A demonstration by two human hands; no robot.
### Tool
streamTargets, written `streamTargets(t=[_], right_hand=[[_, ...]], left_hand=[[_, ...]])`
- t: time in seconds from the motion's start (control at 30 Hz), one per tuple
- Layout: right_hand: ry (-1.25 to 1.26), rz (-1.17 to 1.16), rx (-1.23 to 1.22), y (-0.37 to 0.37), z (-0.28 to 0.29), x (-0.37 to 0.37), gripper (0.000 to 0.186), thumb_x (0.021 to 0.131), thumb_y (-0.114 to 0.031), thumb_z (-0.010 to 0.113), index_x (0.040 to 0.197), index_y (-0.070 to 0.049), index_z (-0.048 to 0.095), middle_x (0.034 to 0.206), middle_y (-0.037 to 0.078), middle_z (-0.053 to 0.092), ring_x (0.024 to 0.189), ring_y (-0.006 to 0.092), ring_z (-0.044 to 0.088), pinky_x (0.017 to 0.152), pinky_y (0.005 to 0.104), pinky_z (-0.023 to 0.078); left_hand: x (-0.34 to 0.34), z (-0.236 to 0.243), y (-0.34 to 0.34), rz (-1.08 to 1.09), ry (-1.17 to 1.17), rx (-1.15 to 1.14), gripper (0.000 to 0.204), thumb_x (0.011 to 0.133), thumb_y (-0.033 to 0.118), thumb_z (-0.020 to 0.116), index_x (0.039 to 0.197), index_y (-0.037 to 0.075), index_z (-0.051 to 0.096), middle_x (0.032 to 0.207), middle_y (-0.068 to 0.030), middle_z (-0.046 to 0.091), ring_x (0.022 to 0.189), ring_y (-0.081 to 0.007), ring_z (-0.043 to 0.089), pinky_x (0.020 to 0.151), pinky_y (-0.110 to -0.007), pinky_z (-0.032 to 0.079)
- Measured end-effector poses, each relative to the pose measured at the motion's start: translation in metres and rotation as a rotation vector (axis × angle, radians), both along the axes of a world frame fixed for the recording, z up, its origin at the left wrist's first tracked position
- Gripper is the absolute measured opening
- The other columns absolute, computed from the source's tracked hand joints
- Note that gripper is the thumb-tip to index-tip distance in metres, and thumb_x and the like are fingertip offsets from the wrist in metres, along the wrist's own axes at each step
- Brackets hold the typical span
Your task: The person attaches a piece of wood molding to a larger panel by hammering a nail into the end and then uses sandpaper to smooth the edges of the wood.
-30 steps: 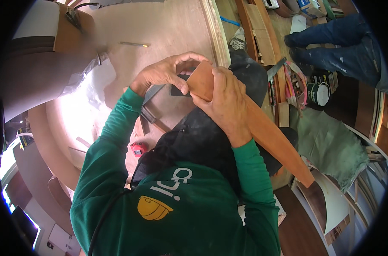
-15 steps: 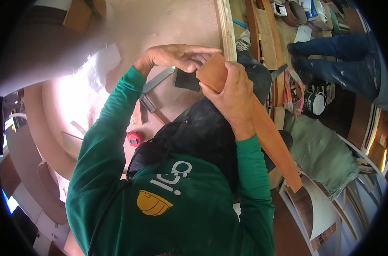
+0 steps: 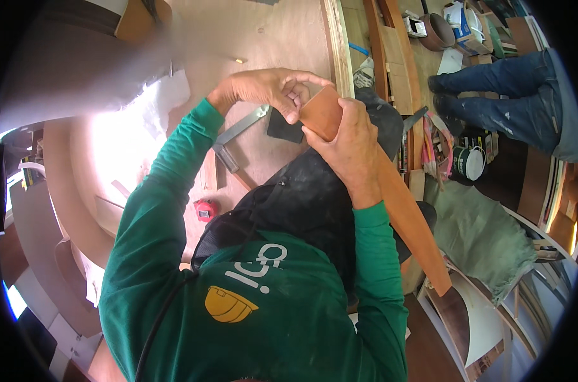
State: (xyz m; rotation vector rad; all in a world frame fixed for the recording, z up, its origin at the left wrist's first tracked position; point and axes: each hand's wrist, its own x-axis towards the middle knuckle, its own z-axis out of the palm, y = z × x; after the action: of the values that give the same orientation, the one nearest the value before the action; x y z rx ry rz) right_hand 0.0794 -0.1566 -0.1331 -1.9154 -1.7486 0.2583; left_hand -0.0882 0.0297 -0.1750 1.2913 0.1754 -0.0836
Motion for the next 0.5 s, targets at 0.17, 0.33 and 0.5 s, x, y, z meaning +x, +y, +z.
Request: streamTargets(t=[0.17, 0.33, 0.5], right_hand=[[-0.013, -0.009, -0.001, -0.002, -0.005, 0.001, 0.073, 0.072, -0.029, 0.092, 0.126, -0.001, 0.051, 0.117, 0.021, 0.062, 0.108, 0.0419, 0.063, 0.086, 0.0516, 0.052], [0.014, 0.021, -0.020, -0.002, 0.002, -0.004, 0.073, 0.070, -0.030, 0.091, 0.125, -0.002, 0.053, 0.117, 0.019, 0.062, 0.111, 0.0407, 0.061, 0.086, 0.0536, 0.050], [0.016, -0.040, -0.021, -0.007, -0.002, 0.000, 0.072, 0.072, -0.033, 0.090, 0.126, -0.003, 0.052, 0.120, 0.019, 0.060, 0.113, 0.0400, 0.060, 0.090, 0.0547, 0.048]], left_hand=[[0.003, -0.008, -0.009, 0.067, 0.019, -0.010, 0.089, 0.082, 0.003, 0.086, 0.158, 0.007, 0.039, 0.110, -0.0107, 0.071, 0.100, -0.0180, 0.065, 0.090, -0.032, 0.053], [-0.008, -0.003, -0.010, 0.077, 0.026, 0.081, 0.093, 0.082, 0.008, 0.089, 0.159, 0.008, 0.037, 0.112, -0.0131, 0.072, 0.103, -0.0217, 0.069, 0.095, -0.035, 0.054], [0.010, -0.018, -0.001, -0.004, 0.011, 0.014, 0.093, 0.080, 0.005, 0.089, 0.158, 0.008, 0.038, 0.107, -0.0125, 0.072, 0.100, -0.0214, 0.069, 0.092, -0.035, 0.054]])
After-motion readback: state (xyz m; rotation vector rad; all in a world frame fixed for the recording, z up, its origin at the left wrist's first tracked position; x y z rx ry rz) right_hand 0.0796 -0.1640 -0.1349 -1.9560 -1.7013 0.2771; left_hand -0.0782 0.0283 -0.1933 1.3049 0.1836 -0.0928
